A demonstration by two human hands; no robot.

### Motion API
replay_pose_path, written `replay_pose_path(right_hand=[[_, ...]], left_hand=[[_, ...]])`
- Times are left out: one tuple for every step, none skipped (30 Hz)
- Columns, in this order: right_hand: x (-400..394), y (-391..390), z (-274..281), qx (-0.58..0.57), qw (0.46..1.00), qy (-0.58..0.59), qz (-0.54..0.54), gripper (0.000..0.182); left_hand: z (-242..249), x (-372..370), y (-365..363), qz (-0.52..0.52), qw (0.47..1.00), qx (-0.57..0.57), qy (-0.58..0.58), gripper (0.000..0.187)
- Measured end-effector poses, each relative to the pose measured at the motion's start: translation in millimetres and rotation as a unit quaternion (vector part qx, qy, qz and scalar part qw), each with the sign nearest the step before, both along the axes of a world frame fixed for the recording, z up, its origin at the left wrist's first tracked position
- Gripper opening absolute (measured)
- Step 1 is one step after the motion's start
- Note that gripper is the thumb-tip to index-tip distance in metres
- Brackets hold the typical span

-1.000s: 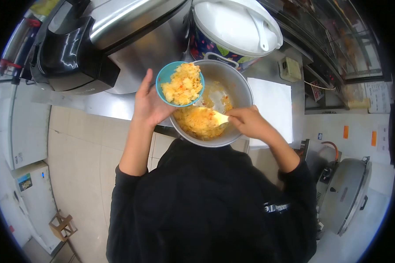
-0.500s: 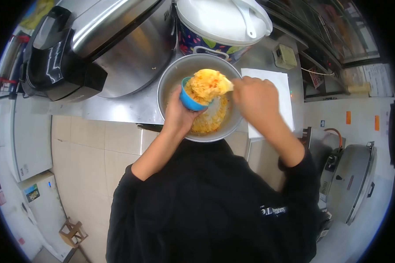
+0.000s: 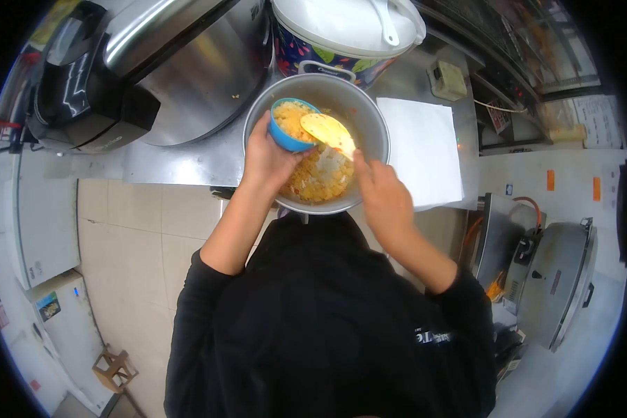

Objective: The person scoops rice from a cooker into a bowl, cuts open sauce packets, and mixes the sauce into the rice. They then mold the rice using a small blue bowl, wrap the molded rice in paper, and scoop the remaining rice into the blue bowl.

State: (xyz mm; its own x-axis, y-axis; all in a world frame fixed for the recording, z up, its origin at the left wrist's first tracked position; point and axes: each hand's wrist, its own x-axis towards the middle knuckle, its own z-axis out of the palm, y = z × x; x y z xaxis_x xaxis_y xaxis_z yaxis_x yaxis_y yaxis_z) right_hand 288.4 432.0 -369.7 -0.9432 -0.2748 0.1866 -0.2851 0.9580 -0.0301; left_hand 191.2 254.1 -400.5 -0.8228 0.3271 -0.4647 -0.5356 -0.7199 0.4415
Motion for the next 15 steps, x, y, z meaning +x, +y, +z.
replay_pose_path(right_hand=[[-1.2, 7.8, 8.9, -0.003, 1.000, 0.000, -0.009, 0.048], [-1.9, 13.5, 17.2, -0.007, 1.000, -0.002, -0.020, 0.047], [-5.3, 17.5, 24.4, -0.050, 0.998, 0.001, -0.038, 0.045], [-12.2, 21.5, 31.0, -0.094, 0.994, 0.003, -0.056, 0.042], [-19.3, 25.7, 33.2, -0.137, 0.988, 0.005, -0.075, 0.040], [-26.0, 30.6, 31.0, -0.098, 0.993, 0.007, -0.067, 0.036], [-36.1, 35.7, 27.1, -0.059, 0.997, 0.009, -0.058, 0.031], [-48.0, 38.8, 21.7, -0.020, 0.999, 0.012, -0.047, 0.027], [-61.5, 34.0, 9.1, 0.036, 0.998, -0.018, -0.046, 0.022], [-75.8, 24.4, -8.9, 0.093, 0.993, -0.048, -0.045, 0.017], [-92.6, 14.9, -31.9, 0.073, 0.997, -0.006, -0.016, 0.016], [-104.4, 4.5, -49.0, 0.053, 0.998, 0.038, 0.014, 0.015], [-105.2, -6.6, -53.7, 0.046, 0.995, 0.043, 0.075, 0.015], [-103.0, -17.6, -56.8, 0.040, 0.989, 0.047, 0.138, 0.016], [-96.5, -25.0, -58.1, 0.032, 0.978, 0.047, 0.199, 0.016]], left_hand=[[-1.3, 0.1, -2.8, -0.013, 1.000, 0.004, 0.014, 0.048], [-1.5, 0.5, -5.8, -0.027, 0.999, 0.007, 0.028, 0.048], [0.4, 1.4, -8.7, -0.034, 0.999, 0.022, 0.031, 0.048], [3.4, 2.3, -11.5, -0.042, 0.998, 0.036, 0.033, 0.048], [6.1, 3.0, -14.8, -0.050, 0.997, 0.050, 0.034, 0.048], [7.9, 3.0, -20.0, -0.060, 0.995, 0.058, 0.049, 0.048], [10.0, 1.3, -26.9, -0.069, 0.993, 0.065, 0.064, 0.048], [11.9, 0.3, -34.4, -0.077, 0.991, 0.072, 0.080, 0.048], [13.3, 1.2, -41.9, -0.073, 0.992, 0.065, 0.084, 0.048], [14.8, 2.5, -48.8, -0.069, 0.992, 0.058, 0.087, 0.048], [16.0, 3.4, -54.0, -0.066, 0.992, 0.052, 0.093, 0.048], [17.3, 5.7, -57.8, -0.058, 0.993, 0.048, 0.091, 0.050], [17.4, 6.4, -60.0, -0.062, 0.992, 0.061, 0.089, 0.050], [16.0, 7.4, -62.5, -0.063, 0.992, 0.074, 0.085, 0.050], [13.3, 10.0, -65.4, -0.066, 0.991, 0.087, 0.079, 0.050]])
